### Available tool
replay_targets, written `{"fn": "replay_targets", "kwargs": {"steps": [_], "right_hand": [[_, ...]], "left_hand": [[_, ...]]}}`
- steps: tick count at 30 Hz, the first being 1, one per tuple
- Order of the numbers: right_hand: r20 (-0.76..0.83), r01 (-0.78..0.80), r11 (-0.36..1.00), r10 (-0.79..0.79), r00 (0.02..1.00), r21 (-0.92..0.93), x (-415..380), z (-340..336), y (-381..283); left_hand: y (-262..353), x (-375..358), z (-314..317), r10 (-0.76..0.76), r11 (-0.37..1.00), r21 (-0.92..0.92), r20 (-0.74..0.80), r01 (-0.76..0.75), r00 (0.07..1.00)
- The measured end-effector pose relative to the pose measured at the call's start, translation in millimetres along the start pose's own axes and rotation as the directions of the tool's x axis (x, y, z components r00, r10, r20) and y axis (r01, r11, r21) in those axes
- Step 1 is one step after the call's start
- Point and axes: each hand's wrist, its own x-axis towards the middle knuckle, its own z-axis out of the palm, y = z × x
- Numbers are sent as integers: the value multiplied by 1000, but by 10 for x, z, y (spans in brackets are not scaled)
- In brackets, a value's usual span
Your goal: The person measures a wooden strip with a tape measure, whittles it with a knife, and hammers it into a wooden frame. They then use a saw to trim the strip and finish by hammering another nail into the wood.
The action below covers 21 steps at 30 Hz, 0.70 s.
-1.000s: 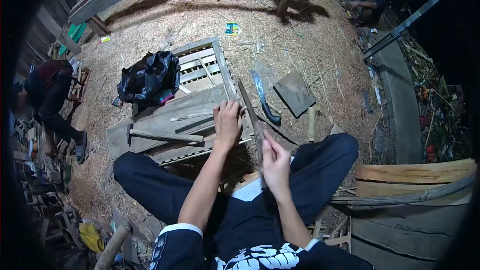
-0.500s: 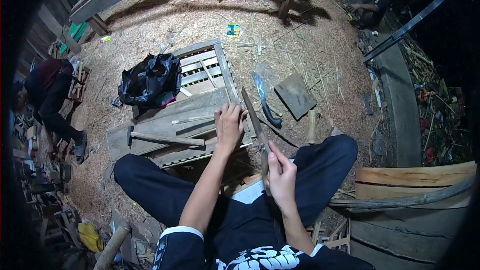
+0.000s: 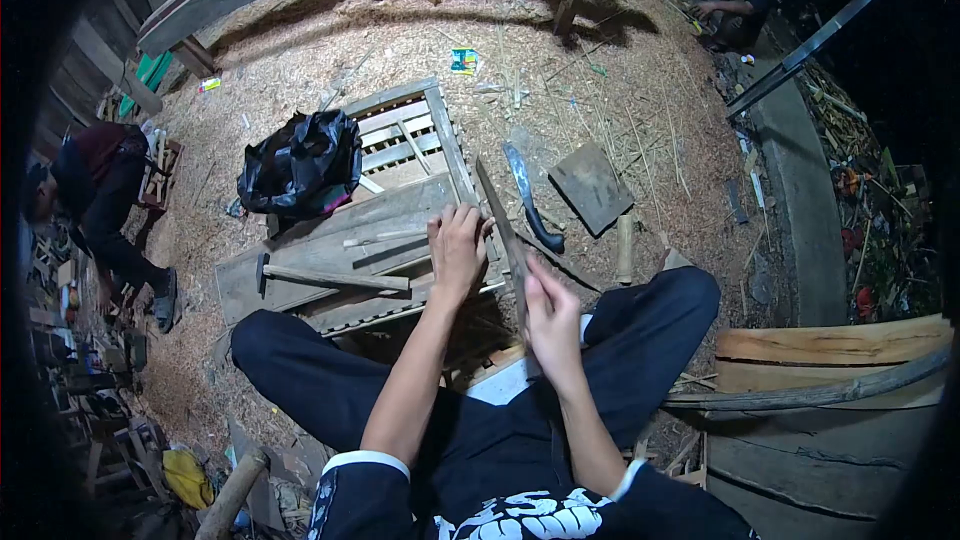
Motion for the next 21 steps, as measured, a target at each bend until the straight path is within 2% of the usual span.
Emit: {"fn": "replay_targets", "kwargs": {"steps": [1,2,4,6,8,10,12,14,16,19,21], "right_hand": [[5,45,999,-45,999,-25,-164,-108,8],[-17,7,1000,-7,1000,15,-306,-167,57],[-27,-11,1000,12,1000,29,-264,-123,-13],[-27,-91,989,95,995,115,28,50,-43],[-30,-72,991,76,997,114,67,79,-79],[-27,22,1000,-23,999,-19,-170,-54,49],[-41,23,999,-24,999,-33,-288,-137,17],[-46,-65,996,68,997,59,-286,-136,-41],[-38,-55,992,59,998,113,-66,15,59],[-65,156,986,-160,985,-55,195,184,297],[-61,123,992,-125,990,-30,118,92,437]], "left_hand": [[13,9,0,-5,1000,-21,-5,4,1000],[23,26,9,-16,999,-41,-9,16,1000],[8,5,24,-6,1000,-7,-17,6,1000],[5,9,49,2,1000,8,-29,-2,1000],[7,17,53,10,1000,16,-25,-10,1000],[-7,-3,42,1,1000,21,-29,-1,1000],[3,3,49,-15,1000,-14,-43,15,999],[8,0,47,-11,1000,-7,-52,11,999],[27,1,24,-48,999,-19,-7,48,999],[-14,17,39,-31,999,-19,-21,31,999],[-13,-25,29,-11,999,-38,-17,11,1000]]}}
